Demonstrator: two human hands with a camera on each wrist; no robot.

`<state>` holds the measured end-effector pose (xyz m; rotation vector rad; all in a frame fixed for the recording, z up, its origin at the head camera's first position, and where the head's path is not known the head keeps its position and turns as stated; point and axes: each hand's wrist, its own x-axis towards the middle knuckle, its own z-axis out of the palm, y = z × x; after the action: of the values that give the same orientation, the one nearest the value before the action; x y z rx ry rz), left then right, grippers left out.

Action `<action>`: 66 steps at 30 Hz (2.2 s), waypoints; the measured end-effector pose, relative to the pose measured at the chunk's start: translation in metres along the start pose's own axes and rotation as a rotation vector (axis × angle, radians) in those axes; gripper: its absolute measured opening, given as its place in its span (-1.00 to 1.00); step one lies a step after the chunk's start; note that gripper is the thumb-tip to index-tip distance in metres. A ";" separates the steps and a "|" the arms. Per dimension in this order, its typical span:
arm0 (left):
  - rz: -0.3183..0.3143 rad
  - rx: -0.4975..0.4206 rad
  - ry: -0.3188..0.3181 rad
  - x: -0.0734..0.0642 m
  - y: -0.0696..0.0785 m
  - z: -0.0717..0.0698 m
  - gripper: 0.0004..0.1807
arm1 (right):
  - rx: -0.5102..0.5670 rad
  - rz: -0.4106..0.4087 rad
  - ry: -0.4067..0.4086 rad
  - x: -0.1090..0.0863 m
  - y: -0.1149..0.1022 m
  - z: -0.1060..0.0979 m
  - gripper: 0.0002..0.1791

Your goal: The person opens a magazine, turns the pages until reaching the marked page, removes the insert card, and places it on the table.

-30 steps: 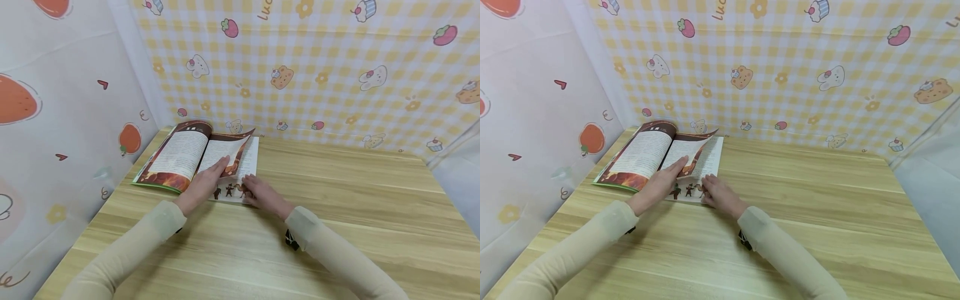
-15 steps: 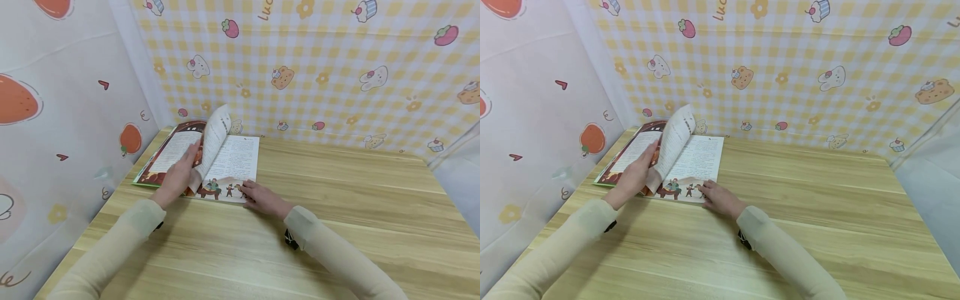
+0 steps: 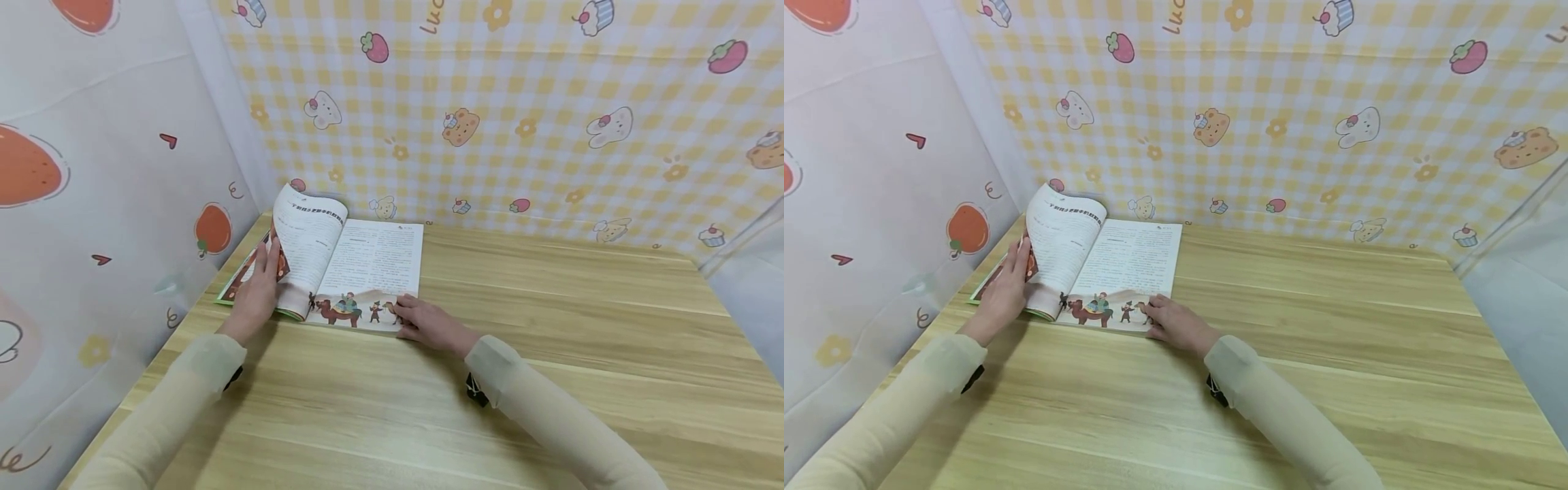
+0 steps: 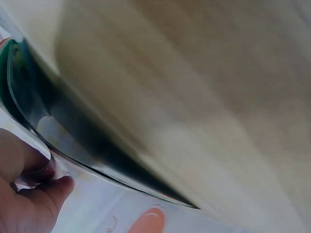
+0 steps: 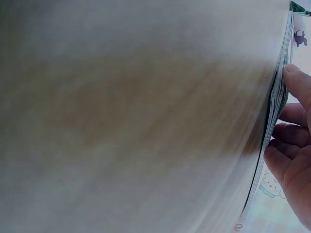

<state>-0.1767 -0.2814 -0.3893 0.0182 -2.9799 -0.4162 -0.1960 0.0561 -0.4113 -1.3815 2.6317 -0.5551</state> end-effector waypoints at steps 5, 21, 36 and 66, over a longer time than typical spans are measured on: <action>0.000 0.021 -0.006 -0.002 -0.005 0.005 -0.05 | 0.008 0.014 -0.007 0.000 0.000 -0.001 -0.40; 0.022 0.337 -0.104 0.000 -0.003 0.011 -0.45 | 0.041 0.009 -0.012 0.000 0.000 0.000 -0.43; 0.028 0.435 -0.102 0.009 -0.001 0.013 -0.49 | 0.052 0.036 -0.049 0.001 -0.001 -0.003 -0.51; 0.076 0.013 -0.142 0.007 0.013 0.017 -0.33 | -0.117 -0.064 0.302 0.002 -0.012 -0.003 -0.90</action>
<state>-0.1862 -0.2646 -0.4015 -0.1288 -3.1108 -0.4047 -0.1890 0.0487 -0.4035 -1.5290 2.9048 -0.6760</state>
